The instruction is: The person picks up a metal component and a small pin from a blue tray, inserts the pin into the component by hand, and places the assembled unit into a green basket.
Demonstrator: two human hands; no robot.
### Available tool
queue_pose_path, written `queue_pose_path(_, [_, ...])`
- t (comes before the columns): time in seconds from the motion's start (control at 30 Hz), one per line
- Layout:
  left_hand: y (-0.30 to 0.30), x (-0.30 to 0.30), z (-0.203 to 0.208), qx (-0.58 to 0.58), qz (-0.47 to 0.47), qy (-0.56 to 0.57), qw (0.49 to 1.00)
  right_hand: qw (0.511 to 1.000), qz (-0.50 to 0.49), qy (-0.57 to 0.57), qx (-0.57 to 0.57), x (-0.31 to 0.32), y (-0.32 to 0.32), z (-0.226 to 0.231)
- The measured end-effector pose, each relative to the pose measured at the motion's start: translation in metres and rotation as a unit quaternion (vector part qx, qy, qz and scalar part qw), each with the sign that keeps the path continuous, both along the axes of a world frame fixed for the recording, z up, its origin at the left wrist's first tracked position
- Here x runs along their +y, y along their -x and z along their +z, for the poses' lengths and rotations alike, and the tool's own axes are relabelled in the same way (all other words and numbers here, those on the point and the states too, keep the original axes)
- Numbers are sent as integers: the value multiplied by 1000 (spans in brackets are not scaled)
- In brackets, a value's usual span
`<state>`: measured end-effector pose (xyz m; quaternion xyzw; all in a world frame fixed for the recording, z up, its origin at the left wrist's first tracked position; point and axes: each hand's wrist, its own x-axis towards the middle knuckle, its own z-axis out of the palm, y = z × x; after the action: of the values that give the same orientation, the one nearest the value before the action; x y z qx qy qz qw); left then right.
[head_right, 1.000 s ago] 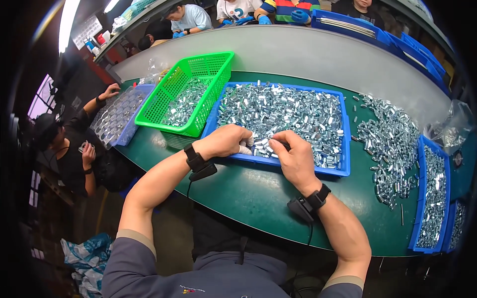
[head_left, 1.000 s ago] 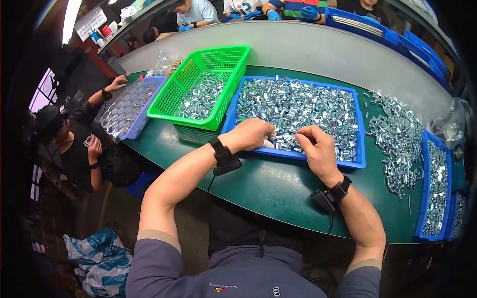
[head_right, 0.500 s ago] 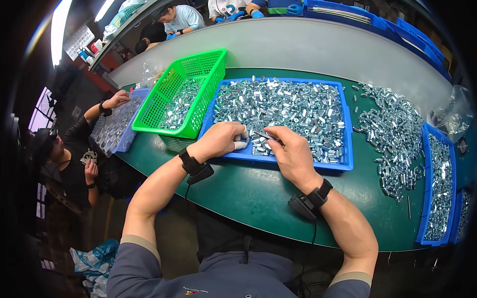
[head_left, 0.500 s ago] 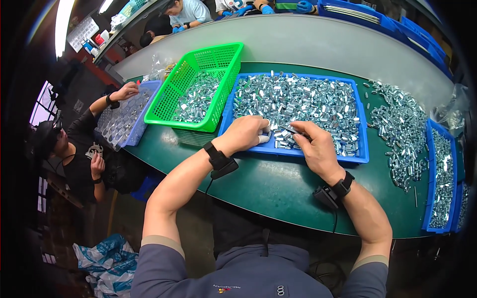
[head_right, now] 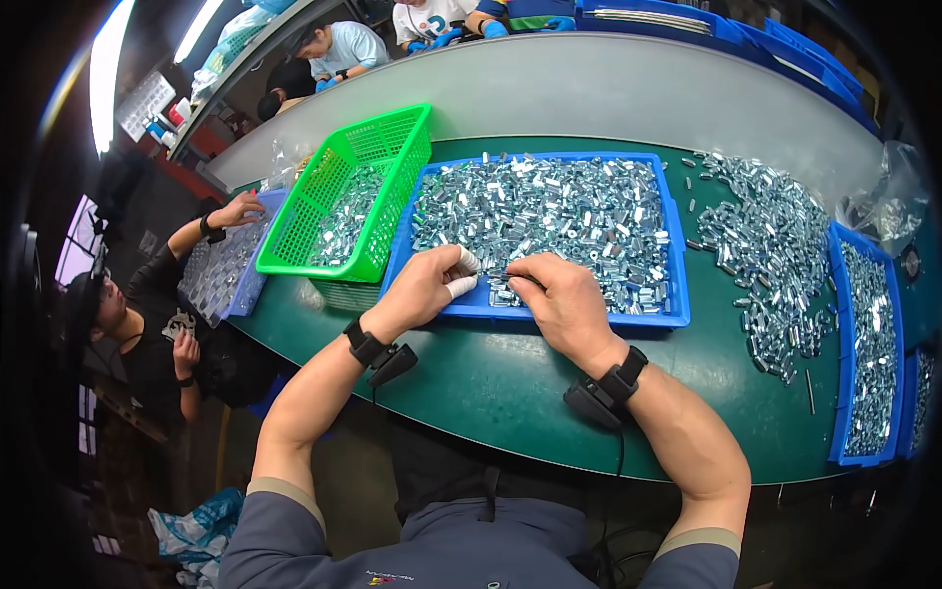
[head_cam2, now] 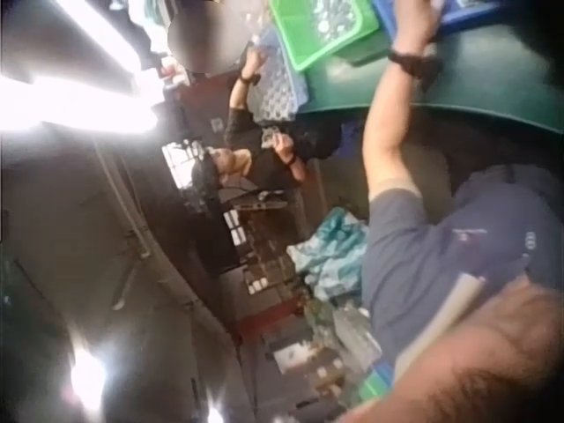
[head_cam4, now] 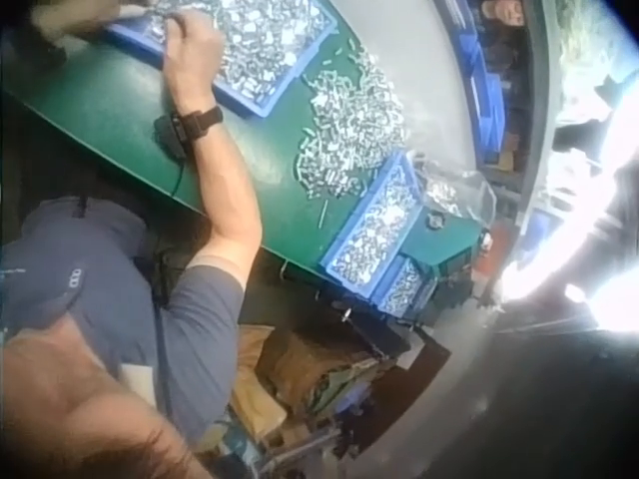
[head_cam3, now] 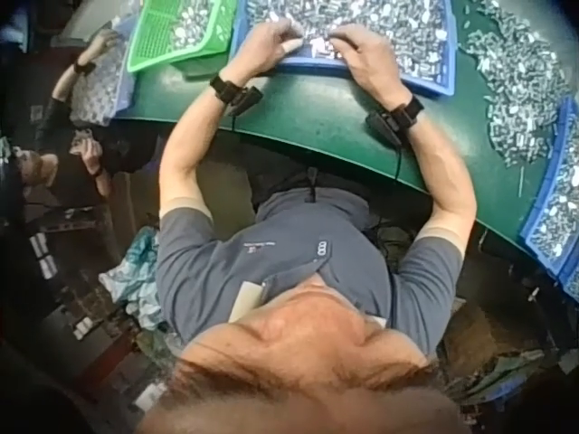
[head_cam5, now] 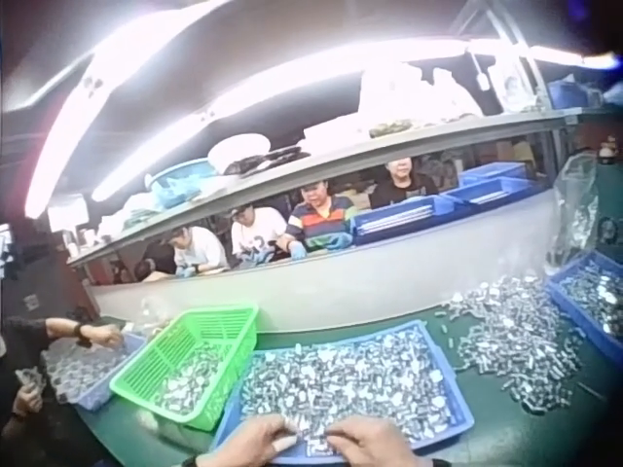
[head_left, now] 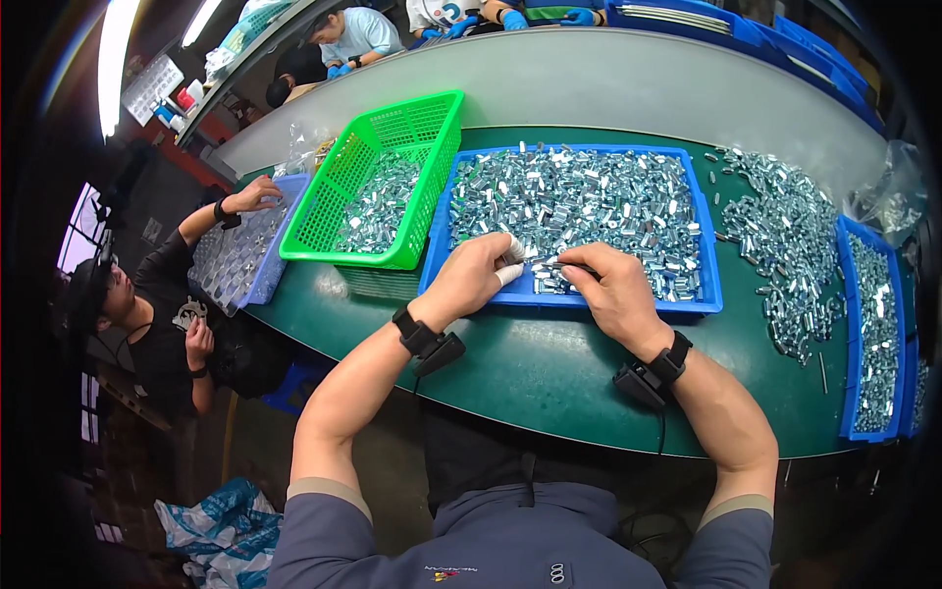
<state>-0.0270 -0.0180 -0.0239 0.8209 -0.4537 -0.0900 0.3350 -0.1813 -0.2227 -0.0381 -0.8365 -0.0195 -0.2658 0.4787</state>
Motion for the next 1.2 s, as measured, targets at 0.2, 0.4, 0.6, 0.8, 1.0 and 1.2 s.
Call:
queue_pose_path(0.2, [24, -7, 18, 21, -15, 8, 1000, 1000, 1, -16, 8, -1, 1, 1])
queue_pose_path(0.4, [27, -7, 21, -92, -80, 23, 992, 999, -11, 30, 18, -2, 0, -1])
queue_pose_path(0.6, [32, -7, 23, -85, -79, 37, 993, 999, -17, 25, 25, 2, 0, 0])
queue_pose_path(0.8, [33, -7, 22, -133, -83, 24, 987, 994, -9, 72, 83, -2, 2, 7])
queue_pose_path(1.0, [35, -7, 21, -116, -82, 41, 989, 994, -7, 88, 62, 0, -1, 1])
queue_pose_path(1.2, [39, -7, 23, -121, -87, 38, 988, 997, 11, 72, 32, -2, -1, -4])
